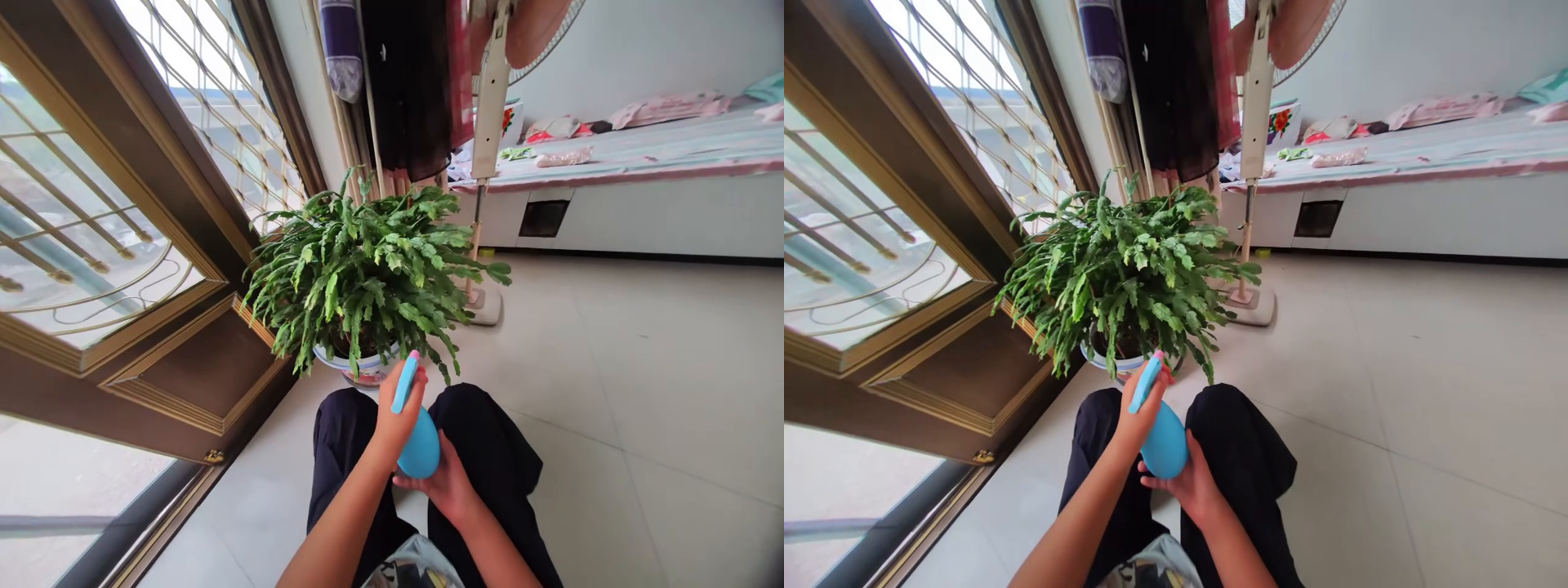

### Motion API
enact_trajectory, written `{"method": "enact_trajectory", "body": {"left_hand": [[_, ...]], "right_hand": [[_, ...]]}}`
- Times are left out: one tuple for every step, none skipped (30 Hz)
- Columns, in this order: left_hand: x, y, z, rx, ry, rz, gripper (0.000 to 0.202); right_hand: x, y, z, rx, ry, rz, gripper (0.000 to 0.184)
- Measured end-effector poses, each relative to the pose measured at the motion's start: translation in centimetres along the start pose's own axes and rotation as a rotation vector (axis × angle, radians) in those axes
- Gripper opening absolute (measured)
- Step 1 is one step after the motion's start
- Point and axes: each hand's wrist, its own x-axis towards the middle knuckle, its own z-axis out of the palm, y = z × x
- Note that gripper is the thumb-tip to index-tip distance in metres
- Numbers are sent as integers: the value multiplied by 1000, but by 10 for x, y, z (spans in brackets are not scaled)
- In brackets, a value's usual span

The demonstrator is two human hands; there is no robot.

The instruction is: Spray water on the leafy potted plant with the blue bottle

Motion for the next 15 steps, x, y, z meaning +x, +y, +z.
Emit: {"method": "enact_trajectory", "body": {"left_hand": [[0,-3,-1,-12,-23,-17,19],[-1,-6,-2,-23,-68,-32,23],[-3,-8,-2,-30,-128,-47,31],[-5,-9,-3,-31,-190,-64,41],[-7,-10,-3,-33,-243,-83,49],[-11,-9,-3,-38,-271,-100,52],[-14,-8,-1,-45,-267,-110,50],[-18,-5,0,-44,-236,-113,44],[-22,-3,3,-33,-187,-108,36],[-26,0,5,-8,-129,-95,28],[-30,2,8,31,-72,-81,22],[-33,3,10,76,-26,-72,17],[-35,4,11,115,4,-69,15],[-37,3,12,136,23,-70,14],[-37,2,12,143,32,-75,13]], "right_hand": [[-1,0,0,-9,14,6,80],[-3,0,1,-15,37,8,82],[-5,-1,2,-19,64,9,84],[-7,-2,4,-18,92,6,85],[-8,-3,5,-11,118,0,85],[-10,-5,7,3,139,-1,82],[-12,-7,8,21,153,4,79],[-13,-8,9,43,162,18,74],[-14,-9,10,67,171,36,69],[-14,-9,10,89,182,55,63],[-14,-9,10,108,197,72,58],[-13,-9,9,123,212,81,55],[-13,-7,9,137,229,86,53],[-12,-6,8,146,245,90,52],[-12,-5,8,149,256,97,52]]}}
